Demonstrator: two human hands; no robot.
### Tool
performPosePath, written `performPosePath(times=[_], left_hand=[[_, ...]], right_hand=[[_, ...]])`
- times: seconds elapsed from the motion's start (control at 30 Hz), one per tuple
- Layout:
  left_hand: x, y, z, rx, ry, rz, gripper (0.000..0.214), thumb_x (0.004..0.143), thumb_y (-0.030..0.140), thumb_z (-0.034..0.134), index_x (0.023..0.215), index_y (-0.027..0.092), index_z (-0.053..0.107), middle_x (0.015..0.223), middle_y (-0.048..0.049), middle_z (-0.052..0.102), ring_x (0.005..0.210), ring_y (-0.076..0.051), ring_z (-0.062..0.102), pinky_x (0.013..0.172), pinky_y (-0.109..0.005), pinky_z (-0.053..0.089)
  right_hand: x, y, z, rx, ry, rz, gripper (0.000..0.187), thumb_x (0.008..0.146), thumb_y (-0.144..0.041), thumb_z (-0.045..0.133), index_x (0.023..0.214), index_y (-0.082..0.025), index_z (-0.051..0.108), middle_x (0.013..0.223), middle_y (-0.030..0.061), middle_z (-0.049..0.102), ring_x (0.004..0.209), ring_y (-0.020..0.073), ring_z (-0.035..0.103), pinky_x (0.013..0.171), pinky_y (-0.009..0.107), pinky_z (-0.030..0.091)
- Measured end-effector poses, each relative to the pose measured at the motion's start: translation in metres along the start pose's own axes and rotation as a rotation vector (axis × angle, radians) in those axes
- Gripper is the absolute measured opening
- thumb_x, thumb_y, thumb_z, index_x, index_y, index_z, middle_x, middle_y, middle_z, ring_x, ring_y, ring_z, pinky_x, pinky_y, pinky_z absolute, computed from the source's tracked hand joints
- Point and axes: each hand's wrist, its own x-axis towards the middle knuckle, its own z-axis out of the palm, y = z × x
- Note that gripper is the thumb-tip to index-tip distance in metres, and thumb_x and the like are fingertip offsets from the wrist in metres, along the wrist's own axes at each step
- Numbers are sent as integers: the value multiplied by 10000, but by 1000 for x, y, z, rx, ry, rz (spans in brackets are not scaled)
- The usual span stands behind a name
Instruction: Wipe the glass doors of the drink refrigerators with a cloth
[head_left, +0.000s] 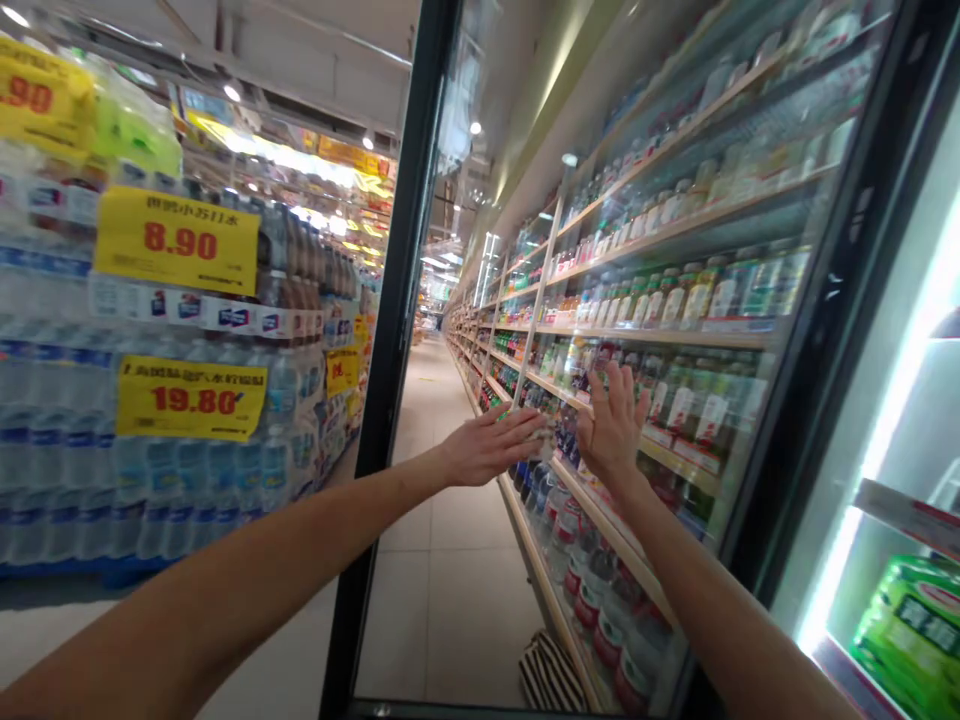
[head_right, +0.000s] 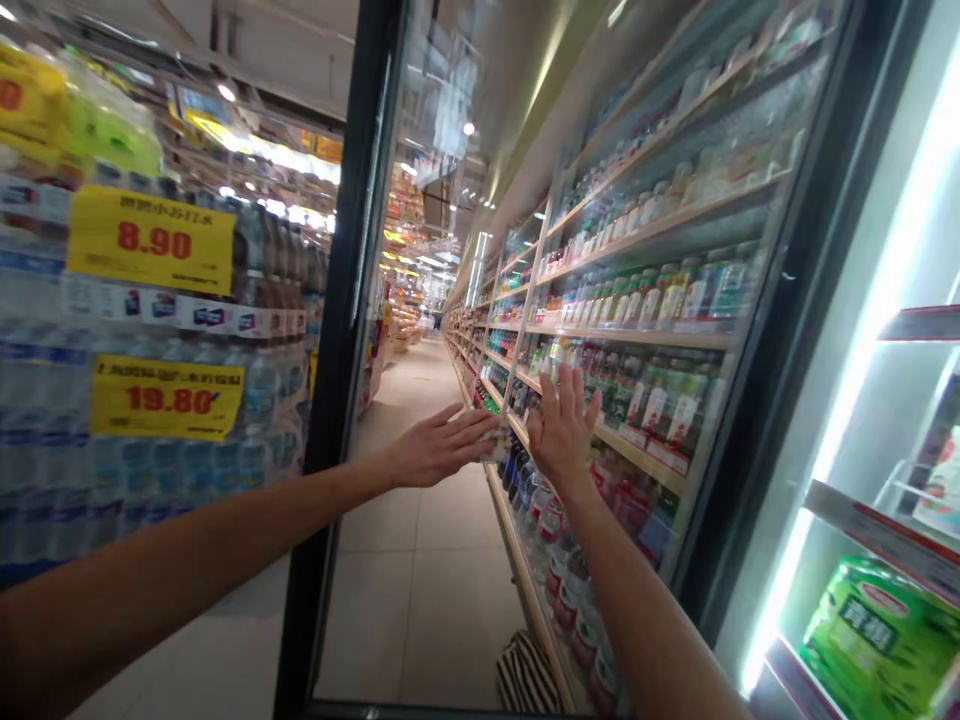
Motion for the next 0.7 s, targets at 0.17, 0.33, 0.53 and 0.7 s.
performPosePath(times=[0.17,0.33,0.53,0.7], left_hand=[[19,-30,-8,33,89,-273,392,881,238,398,1272,215,414,1419,-68,377,1350,-190,251,1117,-439,131],[-2,-16,-4,15,36,-113,397,864,210,411,1261,207,430,1424,-73,367,1366,-191,205,1117,-423,146],[-11,-30,-11,29,11,-81,435,856,211,424,1290,220,394,1420,-72,374,1354,-180,241,1122,-438,123],[-12,-24,-12,-17,-34,-154,426,848,202,423,1274,205,430,1434,-90,345,1363,-206,212,1116,-452,153]], right_hand=[[-6,-10,11,-18,5,-7,527,863,-299,377,1378,-189,334,1418,134,360,1354,261,232,1068,503,167],[-9,-8,14,-20,8,13,524,859,-314,378,1368,-188,355,1414,134,367,1352,261,238,1073,501,151],[-9,-9,14,-22,7,13,530,859,-310,373,1376,-196,341,1415,127,369,1351,251,238,1071,491,157],[-9,-9,12,-14,-24,42,517,864,-326,348,1367,-202,359,1410,127,377,1351,260,241,1068,501,159]])
